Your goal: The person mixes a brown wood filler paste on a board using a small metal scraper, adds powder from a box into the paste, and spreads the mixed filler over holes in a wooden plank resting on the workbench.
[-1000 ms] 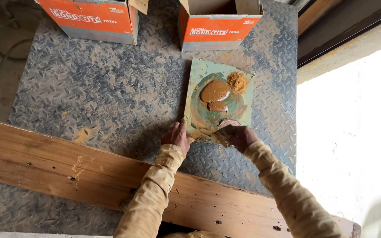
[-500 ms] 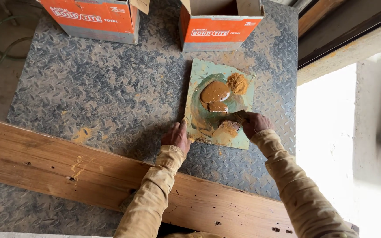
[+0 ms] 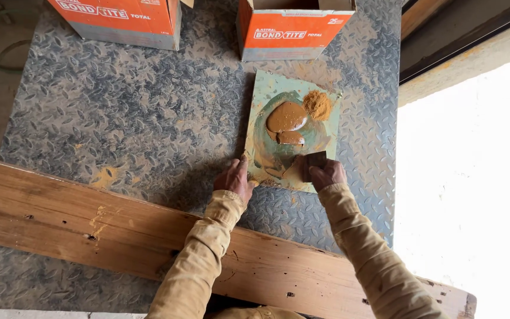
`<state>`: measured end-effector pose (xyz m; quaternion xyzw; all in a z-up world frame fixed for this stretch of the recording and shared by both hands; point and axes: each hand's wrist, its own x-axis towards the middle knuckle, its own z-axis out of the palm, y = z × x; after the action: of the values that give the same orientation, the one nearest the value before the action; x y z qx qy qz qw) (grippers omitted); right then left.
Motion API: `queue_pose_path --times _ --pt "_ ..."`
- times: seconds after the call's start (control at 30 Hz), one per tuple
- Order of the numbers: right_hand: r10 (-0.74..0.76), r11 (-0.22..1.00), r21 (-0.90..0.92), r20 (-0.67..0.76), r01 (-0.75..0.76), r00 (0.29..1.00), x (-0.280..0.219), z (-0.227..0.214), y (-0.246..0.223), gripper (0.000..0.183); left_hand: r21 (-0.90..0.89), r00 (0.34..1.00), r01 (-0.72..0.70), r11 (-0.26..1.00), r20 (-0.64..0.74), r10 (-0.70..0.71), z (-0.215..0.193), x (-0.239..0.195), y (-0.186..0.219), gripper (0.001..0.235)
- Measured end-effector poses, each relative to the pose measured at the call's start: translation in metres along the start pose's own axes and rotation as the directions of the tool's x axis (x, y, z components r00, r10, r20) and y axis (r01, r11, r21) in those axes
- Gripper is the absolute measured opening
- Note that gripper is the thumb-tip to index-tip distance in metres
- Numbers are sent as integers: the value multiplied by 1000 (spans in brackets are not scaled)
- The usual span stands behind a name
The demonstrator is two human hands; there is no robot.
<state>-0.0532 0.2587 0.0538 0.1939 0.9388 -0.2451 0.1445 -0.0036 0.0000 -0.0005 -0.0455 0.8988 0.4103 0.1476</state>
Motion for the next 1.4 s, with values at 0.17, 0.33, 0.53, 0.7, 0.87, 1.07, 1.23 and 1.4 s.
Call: queue_pose_path --times 0.17,0.33,0.53,0.7,0.87,1.07,1.23,1.4 --pt "-127 978 157 -79 138 989 -7 13 -14 27 27 999 -36 999 4 36 0 3 -3 84" --pt "2 999 54 -43 0 999 -3 24 -29 23 27 998 -50 998 -31 51 4 3 -7 82" --pt "-188 982 17 -15 188 982 9 33 -22 24 6 1000 -24 1000 -3 24 -10 -2 5 78" --pt "-552 829 216 172 515 816 -15 -6 -63 28 -9 997 -10 1000 -83 10 -10 -7 8 79" --pt "-283 721 -538 347 437 894 -64 -40 -129 45 1 998 64 998 26 -64 -19 -6 13 74" --pt "-819 366 -554 190 748 542 -60 27 -1 49 24 996 -35 999 -77 37 -1 -5 -2 73" --pt "-679 361 -531 415 767 606 -73 -17 -35 49 29 999 12 1000 -40 -11 -7 -2 5 79" --pt "-311 659 -533 449 531 838 -37 -28 -68 47 0 989 100 995 109 -100 -12 -5 7 78"
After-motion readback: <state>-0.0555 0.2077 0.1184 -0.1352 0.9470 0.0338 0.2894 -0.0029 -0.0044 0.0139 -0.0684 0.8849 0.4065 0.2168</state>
